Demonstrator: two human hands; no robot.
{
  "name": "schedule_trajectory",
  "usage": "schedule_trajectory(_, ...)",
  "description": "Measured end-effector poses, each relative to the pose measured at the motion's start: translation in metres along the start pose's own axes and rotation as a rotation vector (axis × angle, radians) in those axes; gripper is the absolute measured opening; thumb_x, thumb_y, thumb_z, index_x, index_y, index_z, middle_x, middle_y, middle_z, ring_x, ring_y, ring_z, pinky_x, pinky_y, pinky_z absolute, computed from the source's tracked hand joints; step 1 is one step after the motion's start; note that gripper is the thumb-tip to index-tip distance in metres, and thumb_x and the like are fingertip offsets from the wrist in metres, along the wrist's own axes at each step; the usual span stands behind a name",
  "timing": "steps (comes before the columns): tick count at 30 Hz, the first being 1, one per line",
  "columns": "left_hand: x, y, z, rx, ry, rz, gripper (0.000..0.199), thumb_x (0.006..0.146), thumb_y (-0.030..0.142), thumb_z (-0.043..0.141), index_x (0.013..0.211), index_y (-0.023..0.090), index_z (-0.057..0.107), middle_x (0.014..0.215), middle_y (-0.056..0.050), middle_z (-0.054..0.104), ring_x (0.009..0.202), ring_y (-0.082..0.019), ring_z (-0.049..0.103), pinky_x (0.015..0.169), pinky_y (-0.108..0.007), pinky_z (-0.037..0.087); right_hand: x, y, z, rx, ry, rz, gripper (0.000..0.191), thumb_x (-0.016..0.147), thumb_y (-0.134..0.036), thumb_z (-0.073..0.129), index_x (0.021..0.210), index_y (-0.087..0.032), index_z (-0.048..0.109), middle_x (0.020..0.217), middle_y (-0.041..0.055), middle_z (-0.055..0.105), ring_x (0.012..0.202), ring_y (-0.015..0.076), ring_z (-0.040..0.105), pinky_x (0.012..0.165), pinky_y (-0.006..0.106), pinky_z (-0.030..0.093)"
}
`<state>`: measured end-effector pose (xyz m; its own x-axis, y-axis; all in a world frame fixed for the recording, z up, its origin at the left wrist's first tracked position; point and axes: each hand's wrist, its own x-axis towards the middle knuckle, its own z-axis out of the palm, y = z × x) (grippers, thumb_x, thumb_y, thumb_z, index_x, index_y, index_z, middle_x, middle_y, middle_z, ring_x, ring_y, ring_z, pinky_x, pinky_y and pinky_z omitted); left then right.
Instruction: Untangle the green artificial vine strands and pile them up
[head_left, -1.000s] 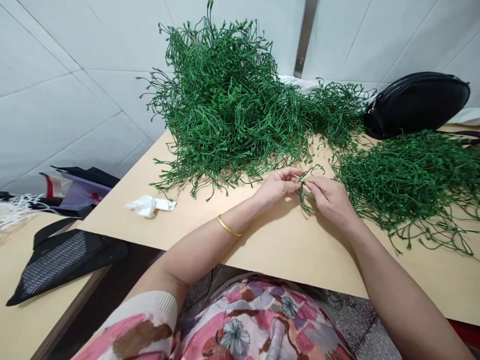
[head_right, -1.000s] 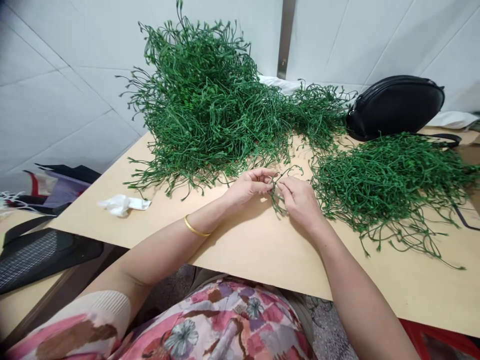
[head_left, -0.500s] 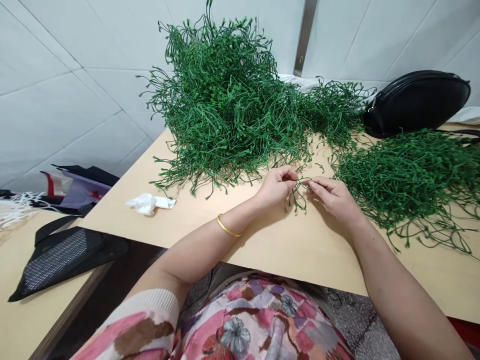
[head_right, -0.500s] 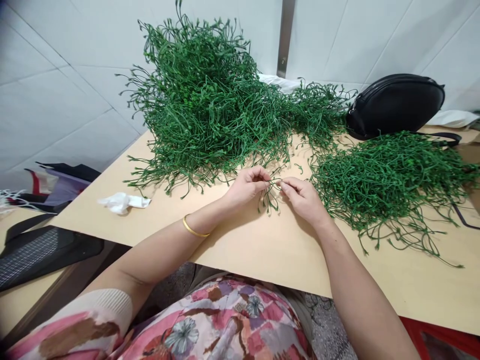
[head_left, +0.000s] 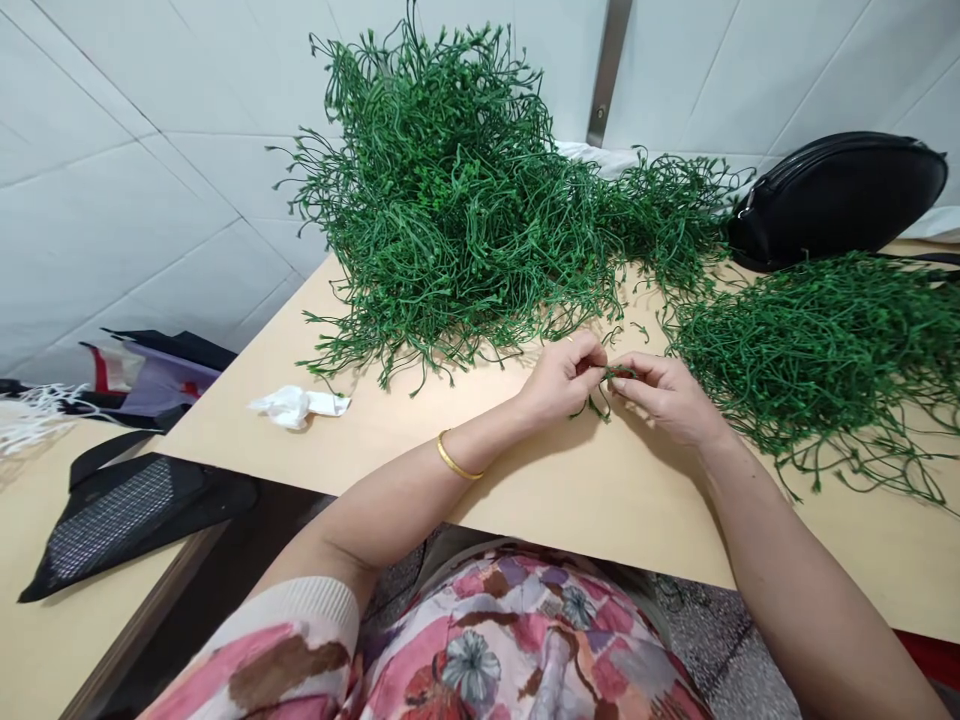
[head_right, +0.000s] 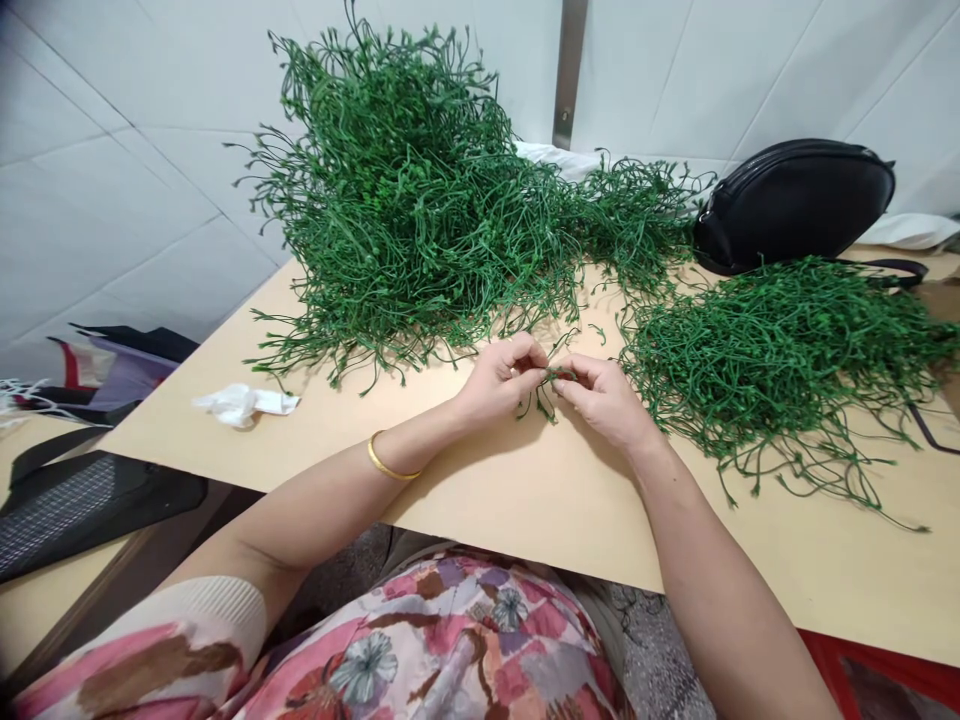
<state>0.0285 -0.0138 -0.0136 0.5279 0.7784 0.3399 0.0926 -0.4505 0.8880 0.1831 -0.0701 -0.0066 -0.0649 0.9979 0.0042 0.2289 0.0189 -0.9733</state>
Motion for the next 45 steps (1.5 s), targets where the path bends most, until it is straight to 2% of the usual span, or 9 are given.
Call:
schedule_trajectory(5,0.001,0.0,0.001,-0.274,-0.044,-0.159,0.01,0.073,0.013,0.058,0.066,0.014,0.051,0.062,0.003,0.05,0.058,-0.006,0.043,0.056,-0.021,0.034,0.0,0.002,-0.002,0.064,0.043,-0.012,0.013,0.071,-0.029,0.063,0.077,-0.018,0.062,0.069,0.0005,0.056,0.062,0.0113,0.047,0.057,0.025,0.038)
schedule_trajectory(11,0.003,0.0,-0.001,-0.272,-0.065,-0.184,0.01,0.072,0.014,0.062,0.066,0.012,0.054,0.061,0.003,0.051,0.057,-0.005,0.044,0.056,-0.021,0.034,-0.001,0.003,-0.004,0.087,0.006,0.01,0.016,0.069,-0.031,0.064,0.078,-0.017,0.062,0.069,0.0002,0.055,0.061,0.0113,0.048,0.057,0.026,0.039)
schedule_trajectory(19,-0.001,0.004,0.003,-0.218,-0.151,-0.291,0.009,0.075,0.013,0.053,0.067,0.015,0.048,0.052,0.006,0.044,0.046,-0.004,0.039,0.049,-0.021,0.03,0.0,0.001,0.007,-0.36,0.367,-0.214,0.006,0.068,-0.018,0.054,0.072,-0.019,0.057,0.075,0.0037,0.06,0.072,0.0165,0.054,0.068,0.03,0.042)
schedule_trajectory(24,0.001,0.003,0.004,-0.135,-0.142,-0.284,0.01,0.074,0.014,0.055,0.065,0.014,0.049,0.052,0.006,0.044,0.048,-0.005,0.038,0.049,-0.021,0.028,0.003,0.004,0.009,0.0,0.226,-0.105,0.015,0.068,-0.02,0.055,0.083,-0.019,0.056,0.076,0.0009,0.06,0.07,0.0138,0.056,0.063,0.027,0.043)
schedule_trajectory(29,0.004,0.001,-0.002,-0.011,-0.075,-0.185,0.01,0.07,0.008,0.055,0.062,0.014,0.051,0.056,0.004,0.045,0.055,-0.006,0.039,0.054,-0.022,0.03,0.002,0.004,0.007,0.074,0.076,0.035,0.014,0.072,-0.027,0.058,0.082,-0.018,0.055,0.067,-0.0006,0.055,0.061,0.0111,0.05,0.056,0.025,0.039)
schedule_trajectory(32,0.005,-0.001,-0.006,-0.008,-0.038,-0.194,0.01,0.069,0.007,0.053,0.063,0.014,0.051,0.057,0.005,0.046,0.054,-0.006,0.038,0.054,-0.022,0.03,0.0,0.003,0.005,0.009,0.012,0.051,0.018,0.08,-0.035,0.055,0.076,-0.018,0.053,0.06,-0.0036,0.045,0.051,0.008,0.038,0.05,0.024,0.031)
schedule_trajectory(35,0.005,-0.004,-0.007,-0.001,-0.099,-0.21,0.009,0.07,0.007,0.052,0.065,0.015,0.053,0.057,0.004,0.048,0.054,-0.007,0.039,0.054,-0.021,0.031,-0.001,0.002,0.003,-0.108,-0.034,0.017,0.024,0.085,-0.038,0.049,0.071,-0.019,0.048,0.056,-0.0048,0.038,0.049,0.0078,0.03,0.048,0.024,0.025)
schedule_trajectory(41,0.006,-0.011,-0.002,0.294,-0.214,-0.066,0.019,0.068,0.005,0.046,0.066,0.015,0.062,0.061,0.0,0.057,0.059,-0.011,0.047,0.062,-0.024,0.036,-0.003,-0.006,0.003,-0.536,-0.056,-0.077,0.024,0.084,-0.029,0.044,0.062,-0.02,0.042,0.054,-0.0028,0.04,0.053,0.011,0.037,0.052,0.026,0.026)
schedule_trajectory(45,0.007,-0.013,0.007,0.39,-0.228,-0.053,0.021,0.069,0.007,0.044,0.068,0.015,0.064,0.068,-0.003,0.062,0.065,-0.014,0.052,0.064,-0.026,0.039,-0.004,-0.006,-0.003,-0.628,-0.129,-0.086,0.027,0.084,-0.031,0.041,0.059,-0.02,0.04,0.053,-0.0026,0.041,0.052,0.0108,0.036,0.052,0.026,0.026)
